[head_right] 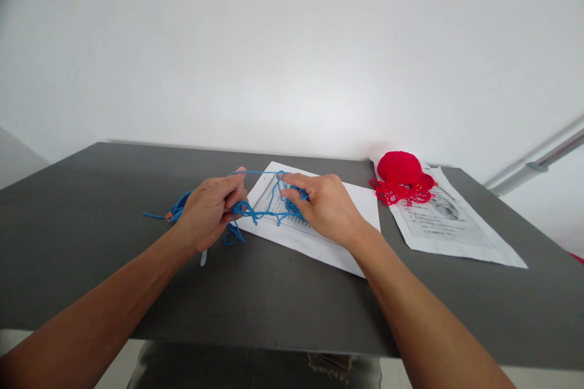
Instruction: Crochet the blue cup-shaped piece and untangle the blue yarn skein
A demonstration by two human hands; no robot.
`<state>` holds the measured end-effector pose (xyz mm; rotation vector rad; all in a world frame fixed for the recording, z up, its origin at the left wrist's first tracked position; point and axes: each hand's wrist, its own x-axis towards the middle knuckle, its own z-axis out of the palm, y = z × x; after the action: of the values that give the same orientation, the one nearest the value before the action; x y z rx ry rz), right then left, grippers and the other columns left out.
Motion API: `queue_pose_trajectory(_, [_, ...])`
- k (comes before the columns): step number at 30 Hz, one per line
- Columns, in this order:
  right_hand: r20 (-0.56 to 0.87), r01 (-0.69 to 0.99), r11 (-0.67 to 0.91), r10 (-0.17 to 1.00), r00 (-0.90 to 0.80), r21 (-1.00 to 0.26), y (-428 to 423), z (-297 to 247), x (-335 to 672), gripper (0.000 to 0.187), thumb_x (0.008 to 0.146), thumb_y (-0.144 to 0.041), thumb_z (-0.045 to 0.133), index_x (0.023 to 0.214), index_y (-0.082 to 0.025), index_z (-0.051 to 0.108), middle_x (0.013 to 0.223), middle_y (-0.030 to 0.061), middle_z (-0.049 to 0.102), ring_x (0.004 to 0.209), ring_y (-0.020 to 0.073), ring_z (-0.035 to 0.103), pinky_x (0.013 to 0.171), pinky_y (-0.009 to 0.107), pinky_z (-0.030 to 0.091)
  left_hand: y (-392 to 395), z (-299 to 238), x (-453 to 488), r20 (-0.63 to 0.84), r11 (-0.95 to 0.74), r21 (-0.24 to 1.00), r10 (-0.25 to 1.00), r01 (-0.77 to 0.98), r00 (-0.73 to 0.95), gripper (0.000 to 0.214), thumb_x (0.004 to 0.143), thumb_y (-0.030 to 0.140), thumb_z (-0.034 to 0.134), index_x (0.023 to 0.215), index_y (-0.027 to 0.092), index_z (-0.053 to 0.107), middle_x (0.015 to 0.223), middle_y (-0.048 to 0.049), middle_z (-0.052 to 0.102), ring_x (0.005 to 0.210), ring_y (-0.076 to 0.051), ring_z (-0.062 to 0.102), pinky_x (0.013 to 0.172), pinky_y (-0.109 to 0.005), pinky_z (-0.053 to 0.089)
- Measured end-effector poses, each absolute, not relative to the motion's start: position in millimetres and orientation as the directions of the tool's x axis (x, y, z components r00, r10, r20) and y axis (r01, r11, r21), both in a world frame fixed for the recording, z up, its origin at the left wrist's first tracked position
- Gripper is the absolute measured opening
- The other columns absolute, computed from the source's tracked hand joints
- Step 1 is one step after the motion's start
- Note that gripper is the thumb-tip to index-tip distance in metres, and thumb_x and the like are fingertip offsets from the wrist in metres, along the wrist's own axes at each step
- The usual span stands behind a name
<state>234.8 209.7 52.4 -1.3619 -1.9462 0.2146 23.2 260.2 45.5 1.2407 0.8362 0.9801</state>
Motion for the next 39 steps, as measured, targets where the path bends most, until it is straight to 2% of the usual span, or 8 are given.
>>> queue_pose_trajectory(6, [0.607, 0.74, 0.426, 0.794, -0.03, -0.521, 214, 40, 211, 0.033, 0.093, -0.029, 0.071, 0.126, -0.024, 0.076, 0.135, 0.0077, 0.073, 0.1, 0.0241, 0.077, 0.092, 0.036, 0.06, 261, 43, 24, 0.008, 0.045, 0.992, 0.913, -0.119, 0.409, 0.068, 0.084, 0.064, 0.069, 0.045, 0.021, 0.035, 0.047, 0.0066, 0.026, 0.043, -0.007, 0.026, 0.042, -0.021, 0.02])
queue_pose_trajectory(10, [0.657, 0.722, 0.42, 0.751, 0.064, -0.55, 212, 38, 202, 0.051, 0.087, -0.03, 0.078, 0.136, -0.025, 0.068, 0.145, 0.0093, 0.067, 0.067, 0.0129, 0.066, 0.073, 0.031, 0.06, 261, 42, 24, 0.014, 0.039, 0.993, 0.906, -0.115, 0.423, 0.068, 0.083, 0.067, 0.069, 0.045, 0.02, 0.038, 0.047, 0.007, 0.025, 0.043, -0.007, 0.025, 0.041, -0.021, 0.019])
queue_pose_trajectory(14, [0.598, 0.682, 0.418, 0.801, 0.035, -0.601, 208, 38, 195, 0.081, 0.083, -0.034, 0.081, 0.156, -0.026, 0.046, 0.101, 0.0039, 0.08, 0.053, 0.0118, 0.05, 0.056, 0.029, 0.051, 258, 42, 25, 0.01, 0.047, 0.992, 0.891, -0.115, 0.454, 0.067, 0.08, 0.073, 0.068, 0.047, 0.019, 0.046, 0.047, 0.0046, 0.035, 0.043, -0.007, 0.029, 0.041, -0.021, 0.02])
queue_pose_trajectory(17, [0.543, 0.662, 0.407, 0.84, -0.001, -0.629, 205, 39, 192, 0.099, 0.083, -0.037, 0.082, 0.165, -0.027, 0.028, 0.074, -0.0039, 0.068, 0.051, 0.0134, 0.048, 0.055, 0.03, 0.047, 257, 42, 26, 0.011, 0.049, 0.992, 0.882, -0.116, 0.471, 0.067, 0.079, 0.077, 0.065, 0.05, 0.018, 0.051, 0.048, 0.0021, 0.044, 0.042, -0.007, 0.031, 0.04, -0.021, 0.021])
queue_pose_trajectory(21, [0.541, 0.631, 0.37, 0.836, 0.095, -0.682, 203, 40, 192, 0.114, 0.078, -0.041, 0.085, 0.167, -0.026, 0.016, 0.068, -0.0067, 0.059, 0.051, 0.015, 0.047, 0.055, 0.032, 0.044, 258, 40, 25, 0.031, 0.023, 0.994, 0.879, -0.108, 0.476, 0.07, 0.08, 0.079, 0.062, 0.048, 0.018, 0.053, 0.045, 0.0015, 0.044, 0.041, -0.007, 0.031, 0.04, -0.022, 0.019])
queue_pose_trajectory(28, [0.506, 0.551, 0.308, 0.825, 0.251, -0.776, 205, 39, 186, 0.118, 0.07, -0.048, 0.089, 0.162, -0.021, 0.021, 0.066, -0.0084, 0.052, 0.058, 0.0176, 0.049, 0.058, 0.034, 0.043, 254, 42, 26, 0.034, 0.017, 0.995, 0.878, -0.102, 0.478, 0.071, 0.077, 0.079, 0.066, 0.045, 0.018, 0.051, 0.042, 0.0042, 0.035, 0.041, -0.007, 0.027, 0.042, -0.024, 0.018])
queue_pose_trajectory(34, [0.438, 0.408, 0.377, 0.897, 0.064, -0.832, 205, 36, 179, 0.151, 0.057, -0.062, 0.095, 0.165, -0.019, -0.002, 0.089, -0.0011, 0.06, 0.062, 0.0161, 0.053, 0.06, 0.033, 0.047, 253, 42, 29, 0.011, 0.052, 0.992, 0.874, -0.115, 0.487, 0.068, 0.073, 0.079, 0.069, 0.05, 0.017, 0.059, 0.043, 0.0027, 0.041, 0.04, -0.007, 0.029, 0.042, -0.023, 0.018])
queue_pose_trajectory(39, [0.446, 0.476, 0.438, 0.889, -0.101, -0.763, 205, 36, 175, 0.171, 0.047, -0.081, 0.087, 0.163, -0.016, -0.021, 0.112, 0.0125, 0.06, 0.088, 0.0291, 0.065, 0.081, 0.047, 0.056, 253, 39, 30, -0.006, 0.081, 0.988, 0.871, -0.13, 0.491, 0.069, 0.075, 0.08, 0.069, 0.052, 0.016, 0.062, 0.048, 0.0006, 0.048, 0.04, -0.007, 0.033, 0.041, -0.023, 0.019])
